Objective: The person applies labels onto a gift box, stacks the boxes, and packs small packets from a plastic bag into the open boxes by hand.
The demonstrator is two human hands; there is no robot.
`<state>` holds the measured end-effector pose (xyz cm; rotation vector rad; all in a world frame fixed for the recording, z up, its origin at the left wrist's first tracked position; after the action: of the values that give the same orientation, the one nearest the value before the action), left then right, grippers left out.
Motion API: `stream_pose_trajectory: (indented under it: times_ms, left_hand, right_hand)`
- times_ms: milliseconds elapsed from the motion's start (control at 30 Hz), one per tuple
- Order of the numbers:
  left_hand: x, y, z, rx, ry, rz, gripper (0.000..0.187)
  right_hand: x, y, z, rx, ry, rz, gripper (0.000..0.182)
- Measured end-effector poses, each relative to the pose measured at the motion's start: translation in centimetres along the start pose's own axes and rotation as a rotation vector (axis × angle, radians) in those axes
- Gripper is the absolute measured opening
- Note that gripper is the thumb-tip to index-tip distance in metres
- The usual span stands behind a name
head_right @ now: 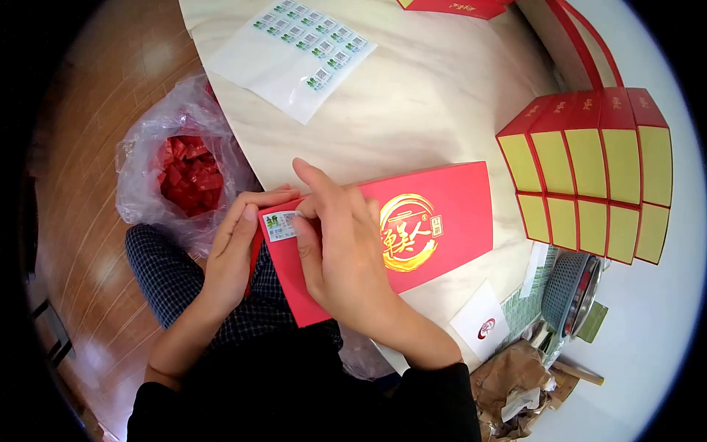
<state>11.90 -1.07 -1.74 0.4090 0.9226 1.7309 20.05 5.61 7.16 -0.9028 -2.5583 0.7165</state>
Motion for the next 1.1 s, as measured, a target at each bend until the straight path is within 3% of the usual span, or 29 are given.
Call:
stream_pose_trajectory:
  times_ms: [333, 633, 1033, 1100]
  left_hand:
    - [-0.5, 0.2, 0.5, -0.006, -0.046, -0.017, 0.034]
    - [-0.9, 0.9, 1.3, 0.262, -0.105, 0.125, 0.040]
    - [-0.8, 1.0, 1.1, 0.348, -0.049, 0.176, 0.037]
    - [-0.8, 1.1, 1.2, 0.312, -0.041, 0.180, 0.035]
  right_hand:
    - [0.1, -0.7, -0.1, -0.090, -0.001, -0.060, 0.055]
    - [0.0, -1.4, 0.0, -0.167, 0.041, -0.118, 0.061]
    - [0.0, -3.8, -0.4, -0.570, 0.151, -0.213, 0.052]
    - [0.4, -2.5, -1.4, -0.752, 0.138, -0.092, 0.044]
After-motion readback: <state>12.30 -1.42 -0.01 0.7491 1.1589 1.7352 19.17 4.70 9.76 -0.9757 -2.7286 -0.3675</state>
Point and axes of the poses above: each hand's wrist, its own x-axis towards the middle knuckle, its own z-axis out of the palm, y = z × x, the point moved 10 cm from there along x, towards the middle knuckle, and after that the axes turned 15 degrees about -x, right-handed, at the moved point
